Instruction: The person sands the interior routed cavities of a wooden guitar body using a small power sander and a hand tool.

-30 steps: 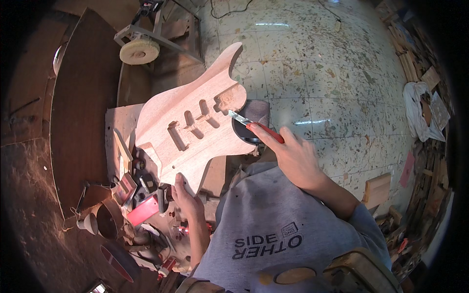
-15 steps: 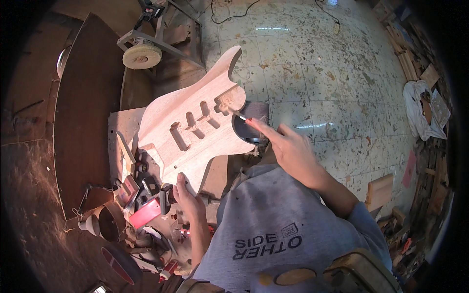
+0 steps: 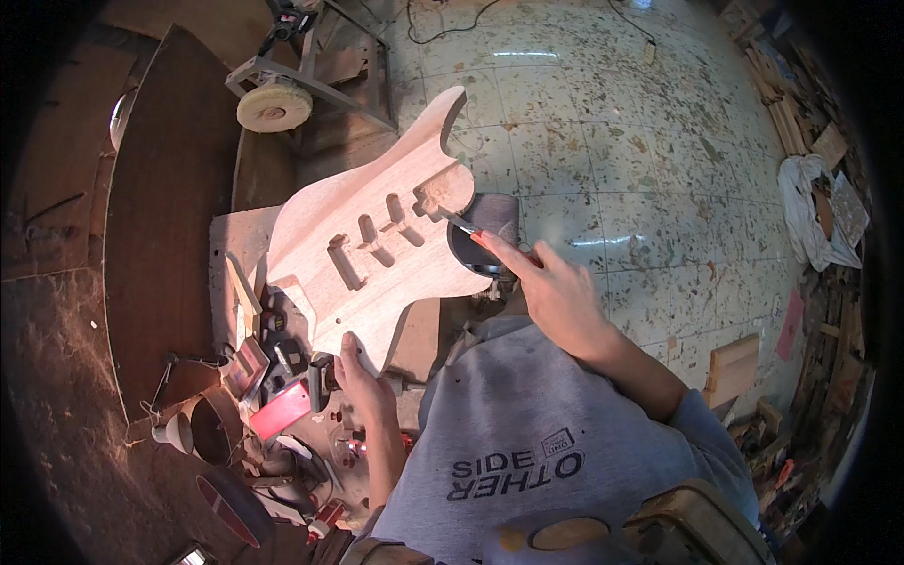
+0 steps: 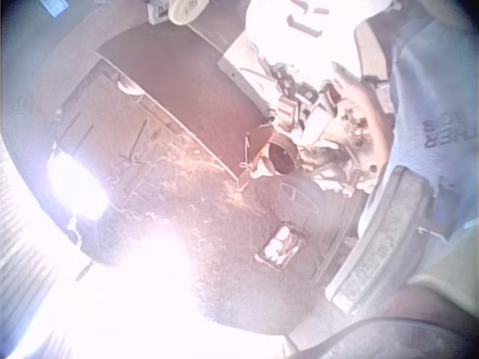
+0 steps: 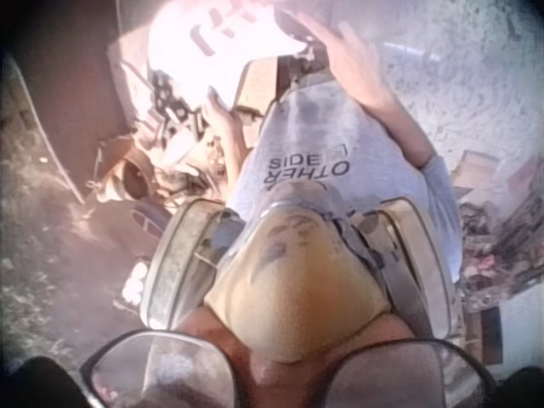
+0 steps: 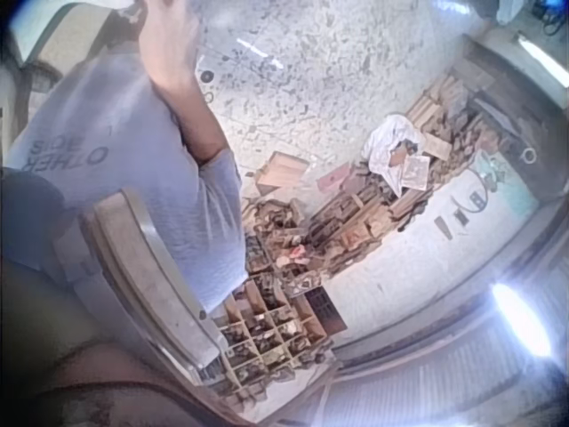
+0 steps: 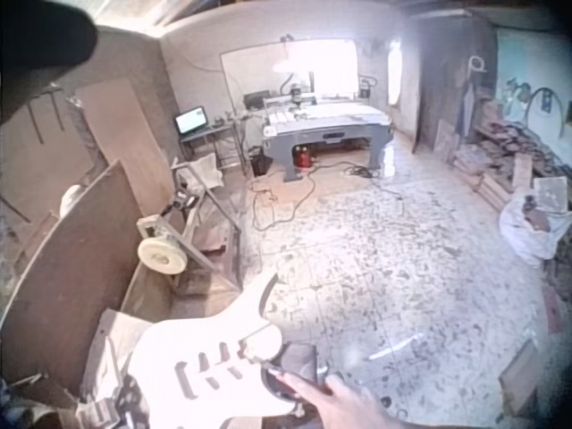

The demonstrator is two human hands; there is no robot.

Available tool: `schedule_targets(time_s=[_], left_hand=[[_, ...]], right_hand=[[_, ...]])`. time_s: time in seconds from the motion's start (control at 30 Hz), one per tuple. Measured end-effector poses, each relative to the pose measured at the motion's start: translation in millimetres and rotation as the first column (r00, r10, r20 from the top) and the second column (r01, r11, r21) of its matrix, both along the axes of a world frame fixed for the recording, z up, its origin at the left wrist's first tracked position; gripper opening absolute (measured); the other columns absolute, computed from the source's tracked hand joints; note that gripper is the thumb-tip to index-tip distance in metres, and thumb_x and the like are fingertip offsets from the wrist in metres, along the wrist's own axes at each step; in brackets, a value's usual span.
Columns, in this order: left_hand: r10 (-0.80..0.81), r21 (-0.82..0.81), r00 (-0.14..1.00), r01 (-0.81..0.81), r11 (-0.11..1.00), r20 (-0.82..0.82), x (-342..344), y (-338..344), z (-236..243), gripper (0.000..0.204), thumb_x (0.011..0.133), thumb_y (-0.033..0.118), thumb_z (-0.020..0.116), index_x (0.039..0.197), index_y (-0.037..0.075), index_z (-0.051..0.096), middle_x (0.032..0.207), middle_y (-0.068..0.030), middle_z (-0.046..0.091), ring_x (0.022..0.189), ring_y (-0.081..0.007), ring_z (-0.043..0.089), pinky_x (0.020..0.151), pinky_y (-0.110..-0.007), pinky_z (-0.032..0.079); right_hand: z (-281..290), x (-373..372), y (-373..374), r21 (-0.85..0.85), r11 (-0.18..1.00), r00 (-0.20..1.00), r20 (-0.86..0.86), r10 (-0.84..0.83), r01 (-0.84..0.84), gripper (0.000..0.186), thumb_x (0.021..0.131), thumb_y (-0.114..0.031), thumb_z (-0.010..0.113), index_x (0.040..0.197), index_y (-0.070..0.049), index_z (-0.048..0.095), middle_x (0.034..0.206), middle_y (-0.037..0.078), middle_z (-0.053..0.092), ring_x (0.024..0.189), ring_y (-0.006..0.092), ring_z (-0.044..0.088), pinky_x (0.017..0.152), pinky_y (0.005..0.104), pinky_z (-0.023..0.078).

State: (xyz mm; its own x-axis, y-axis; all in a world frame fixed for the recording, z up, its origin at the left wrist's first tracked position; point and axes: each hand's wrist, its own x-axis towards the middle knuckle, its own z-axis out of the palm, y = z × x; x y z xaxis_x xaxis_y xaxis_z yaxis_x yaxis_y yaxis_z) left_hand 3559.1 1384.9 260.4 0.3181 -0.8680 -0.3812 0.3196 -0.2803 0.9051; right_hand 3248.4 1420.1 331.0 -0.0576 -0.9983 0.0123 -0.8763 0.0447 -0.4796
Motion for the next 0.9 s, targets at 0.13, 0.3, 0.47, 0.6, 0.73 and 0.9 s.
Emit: schedule_targets(time_s=[0.13, 0.3, 0.47, 0.6, 0.73, 0.9], left_hand=[[0.018, 0.000, 1.000, -0.018, 1.000, 0.012, -1.4, 0.0, -0.4, 0.041, 0.102, 0.026, 0.067, 0.129, -0.005, 0.059, 0.118, -0.0100, 0.068, 0.106, -0.0175, 0.066, 0.094, -0.031, 0.052], [0.038, -0.010, 0.999, -0.037, 0.999, 0.013, -6.6, -1.1, 4.2, 0.042, 0.102, 0.026, 0.067, 0.129, -0.005, 0.059, 0.119, -0.0106, 0.068, 0.106, -0.0179, 0.066, 0.094, -0.032, 0.052], [0.028, 0.026, 1.000, -0.028, 0.999, 0.007, -1.0, 0.3, 1.4, 0.042, 0.101, 0.027, 0.068, 0.128, -0.005, 0.059, 0.118, -0.0104, 0.067, 0.107, -0.0181, 0.066, 0.094, -0.032, 0.052], [0.028, 0.031, 1.000, -0.028, 0.999, 0.008, -6.6, -1.4, 7.1, 0.042, 0.101, 0.027, 0.068, 0.127, -0.005, 0.059, 0.117, -0.0099, 0.067, 0.107, -0.0179, 0.066, 0.094, -0.032, 0.052], [0.027, 0.027, 1.000, -0.027, 0.999, 0.008, -0.8, 0.1, 0.6, 0.043, 0.102, 0.026, 0.067, 0.129, -0.006, 0.058, 0.118, -0.0107, 0.067, 0.107, -0.0183, 0.066, 0.094, -0.032, 0.053], [0.023, 0.018, 1.000, -0.023, 1.000, 0.002, -2.1, -0.2, 1.4, 0.045, 0.102, 0.026, 0.067, 0.131, -0.006, 0.058, 0.120, -0.0116, 0.068, 0.106, -0.0185, 0.067, 0.093, -0.032, 0.053]], right_hand=[[-0.5, -4.7, -2.7, 0.009, 1.000, 0.995, 0.102, 0.017, -0.019, 0.084, 0.094, 0.002, 0.057, 0.163, -0.039, 0.033, 0.090, 0.013, 0.059, 0.064, 0.0335, 0.065, 0.060, 0.0463, 0.056], [6.8, -2.8, -6.6, 0.038, 0.999, 0.991, 0.136, 0.012, -0.018, 0.077, 0.095, 0.001, 0.057, 0.161, -0.036, 0.039, 0.090, 0.015, 0.059, 0.067, 0.0355, 0.064, 0.063, 0.0471, 0.056], [9.8, -0.8, -10.0, 0.108, 0.994, 0.995, 0.101, -0.001, -0.010, 0.072, 0.098, -0.002, 0.056, 0.161, -0.032, 0.039, 0.091, 0.017, 0.062, 0.069, 0.0384, 0.066, 0.066, 0.0473, 0.057], [-14.2, -14.9, -13.9, -0.077, 0.997, 0.936, 0.351, 0.038, -0.012, 0.069, 0.099, -0.002, 0.055, 0.161, -0.030, 0.040, 0.095, 0.021, 0.066, 0.076, 0.0422, 0.067, 0.069, 0.0487, 0.057], [-14.7, -13.5, -7.6, -0.124, 0.992, 0.878, 0.476, 0.050, 0.011, 0.067, 0.099, -0.001, 0.055, 0.160, -0.027, 0.040, 0.100, 0.023, 0.068, 0.082, 0.0435, 0.068, 0.073, 0.0496, 0.057], [-11.3, -5.6, -2.1, -0.101, 0.995, 0.933, 0.358, 0.028, 0.009, 0.072, 0.098, 0.000, 0.056, 0.162, -0.028, 0.037, 0.095, 0.022, 0.067, 0.078, 0.0424, 0.069, 0.071, 0.0508, 0.058]])
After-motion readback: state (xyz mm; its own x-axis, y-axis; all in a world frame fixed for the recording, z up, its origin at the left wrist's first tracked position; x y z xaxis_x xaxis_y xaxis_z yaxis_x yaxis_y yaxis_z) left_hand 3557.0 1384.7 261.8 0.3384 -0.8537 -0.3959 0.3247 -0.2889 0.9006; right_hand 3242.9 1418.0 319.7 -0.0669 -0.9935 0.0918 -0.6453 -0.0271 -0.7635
